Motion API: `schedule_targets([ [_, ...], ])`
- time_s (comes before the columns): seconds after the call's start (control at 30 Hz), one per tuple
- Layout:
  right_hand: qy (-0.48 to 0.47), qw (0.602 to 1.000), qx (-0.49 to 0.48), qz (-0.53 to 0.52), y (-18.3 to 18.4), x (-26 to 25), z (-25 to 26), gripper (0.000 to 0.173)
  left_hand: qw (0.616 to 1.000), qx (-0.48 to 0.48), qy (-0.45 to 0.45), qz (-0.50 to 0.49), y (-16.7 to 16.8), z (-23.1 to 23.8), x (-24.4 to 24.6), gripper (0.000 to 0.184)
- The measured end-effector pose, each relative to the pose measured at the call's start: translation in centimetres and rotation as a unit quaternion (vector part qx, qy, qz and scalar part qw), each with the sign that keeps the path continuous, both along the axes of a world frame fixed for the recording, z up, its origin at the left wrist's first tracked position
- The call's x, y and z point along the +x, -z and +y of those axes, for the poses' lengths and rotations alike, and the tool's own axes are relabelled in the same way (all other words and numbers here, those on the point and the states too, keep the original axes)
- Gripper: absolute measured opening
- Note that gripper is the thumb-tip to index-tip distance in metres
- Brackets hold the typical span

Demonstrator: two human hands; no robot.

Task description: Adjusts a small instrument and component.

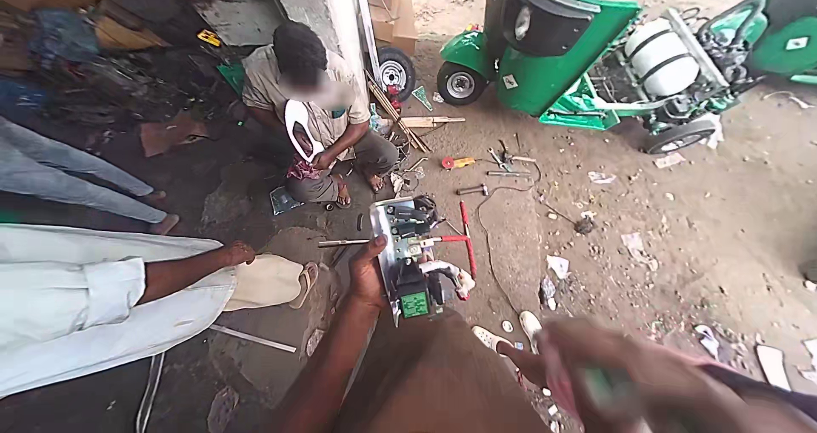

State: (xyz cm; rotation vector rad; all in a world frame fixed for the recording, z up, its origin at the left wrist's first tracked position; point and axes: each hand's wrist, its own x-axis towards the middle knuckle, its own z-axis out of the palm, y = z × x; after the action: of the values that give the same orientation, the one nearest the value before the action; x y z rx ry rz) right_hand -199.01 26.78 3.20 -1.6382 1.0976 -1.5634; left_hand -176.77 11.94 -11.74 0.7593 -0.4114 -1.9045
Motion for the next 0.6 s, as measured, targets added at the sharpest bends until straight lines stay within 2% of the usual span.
schedule_targets([
  [0.03, 0.096, 0.994, 0.017, 0.051, 4.5, -2.3, -3.8, 0.021, 1.000, 0.008, 0.008, 0.010, 0.6, -1.6, -1.2, 0.046],
  [0.07, 0.158, 0.981, 0.087, 0.074, 9.3, -4.6, -7.8, 0.033, 0.999, 0.011, 0.021, 0.024, 1.3, -3.2, -2.4, 0.046],
  [0.1, 0.173, 0.957, 0.221, 0.076, 13.4, -6.8, -11.0, 0.052, 0.998, 0.006, 0.048, 0.040, 2.1, -4.8, -3.5, 0.048],
  [0.13, 0.149, 0.921, 0.358, 0.037, 16.7, -8.8, -13.5, 0.065, 0.995, -0.003, 0.082, 0.051, 2.9, -6.2, -4.9, 0.050],
  [0.17, 0.123, 0.888, 0.443, -0.024, 19.0, -10.3, -15.5, 0.067, 0.990, -0.023, 0.127, 0.063, 3.4, -7.8, -6.3, 0.051],
  [0.2, 0.098, 0.870, 0.476, -0.084, 20.2, -11.4, -17.5, 0.064, 0.982, -0.053, 0.167, 0.071, 3.9, -9.7, -8.0, 0.050],
  [0.23, 0.076, 0.864, 0.477, -0.139, 20.8, -12.1, -19.4, 0.056, 0.976, -0.080, 0.190, 0.073, 4.1, -11.6, -9.6, 0.047],
  [0.3, 0.072, 0.847, 0.459, -0.256, 21.6, -13.2, -22.4, 0.024, 0.973, -0.106, 0.200, 0.050, 4.3, -14.4, -12.2, 0.043],
  [0.37, 0.122, 0.827, 0.450, -0.313, 21.5, -15.2, -24.7, 0.021, 0.980, -0.098, 0.171, 0.023, 4.8, -16.4, -13.6, 0.051],
  [0.43, 0.201, 0.872, 0.383, -0.230, 20.6, -17.9, -26.8, 0.017, 0.991, -0.079, 0.110, -0.012, 5.0, -18.1, -14.0, 0.064],
  [0.5, 0.253, 0.920, 0.288, -0.084, 18.4, -20.8, -27.8, 0.014, 0.997, -0.058, 0.046, -0.035, 5.6, -19.7, -14.0, 0.078],
  [0.57, 0.267, 0.940, 0.202, 0.069, 15.6, -23.1, -28.2, 0.019, 0.998, -0.042, 0.008, -0.052, 6.6, -21.3, -13.5, 0.092],
  [0.6, 0.259, 0.947, 0.158, 0.108, 14.1, -24.1, -28.3, 0.019, 0.997, -0.037, -0.013, -0.062, 7.3, -21.9, -13.5, 0.096],
])
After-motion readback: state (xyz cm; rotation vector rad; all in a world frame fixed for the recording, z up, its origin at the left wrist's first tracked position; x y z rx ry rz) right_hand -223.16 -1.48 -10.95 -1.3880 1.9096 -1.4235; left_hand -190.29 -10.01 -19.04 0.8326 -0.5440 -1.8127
